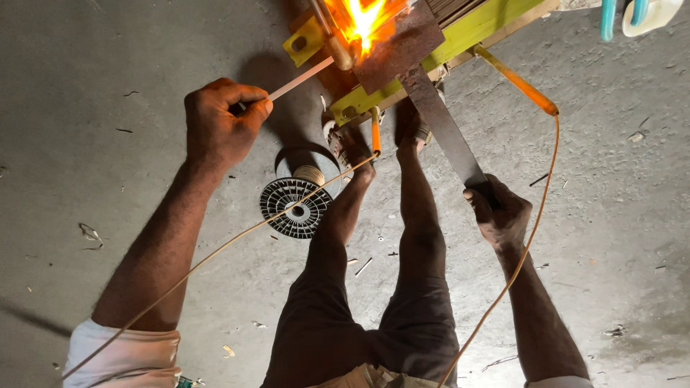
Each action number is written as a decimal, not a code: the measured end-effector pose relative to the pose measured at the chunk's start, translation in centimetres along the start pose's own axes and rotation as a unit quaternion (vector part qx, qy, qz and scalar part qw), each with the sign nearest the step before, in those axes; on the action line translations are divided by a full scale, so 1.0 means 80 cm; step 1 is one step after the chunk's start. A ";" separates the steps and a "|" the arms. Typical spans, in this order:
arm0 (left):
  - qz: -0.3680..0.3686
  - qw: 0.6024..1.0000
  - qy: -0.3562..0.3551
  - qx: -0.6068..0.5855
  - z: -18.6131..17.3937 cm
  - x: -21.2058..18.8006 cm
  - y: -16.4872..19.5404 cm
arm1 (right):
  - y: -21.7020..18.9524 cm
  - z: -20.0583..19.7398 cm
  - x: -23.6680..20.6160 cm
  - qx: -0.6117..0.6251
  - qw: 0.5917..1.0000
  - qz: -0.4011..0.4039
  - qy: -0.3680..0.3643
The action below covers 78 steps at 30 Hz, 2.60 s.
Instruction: The person stands at a workshop jig with a gas burner and holds a thin stick with its tip in the burner flame, heating it while holding a flat metal blade in the other hand. They reposition the stick in the flame repeatedly and adjust it against the jig, with a spool of cord or wire mounted beside the work area.
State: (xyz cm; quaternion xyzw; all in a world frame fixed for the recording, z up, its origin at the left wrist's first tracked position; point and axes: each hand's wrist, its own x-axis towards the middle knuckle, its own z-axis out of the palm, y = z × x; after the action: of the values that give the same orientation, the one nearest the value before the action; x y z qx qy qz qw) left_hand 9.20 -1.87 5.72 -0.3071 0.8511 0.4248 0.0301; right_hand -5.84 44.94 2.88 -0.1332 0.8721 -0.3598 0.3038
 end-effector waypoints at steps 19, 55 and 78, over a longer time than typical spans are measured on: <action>-0.003 1.000 -0.007 -0.006 -0.001 0.000 0.001 | -0.008 -0.001 0.001 -0.009 1.000 0.005 -0.006; -0.012 1.000 0.003 -0.014 -0.002 0.001 0.008 | -0.013 0.000 0.003 -0.001 1.000 0.023 -0.007; -0.023 0.999 -0.002 -0.023 -0.003 0.001 0.012 | -0.012 -0.001 0.005 -0.018 0.999 0.034 -0.015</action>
State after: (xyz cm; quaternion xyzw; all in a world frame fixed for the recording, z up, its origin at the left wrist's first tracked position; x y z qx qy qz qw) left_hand 8.66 -1.69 6.55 -0.3268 0.8335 0.4442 0.0342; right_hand -6.17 44.15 3.47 -0.1141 0.8777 -0.3318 0.3263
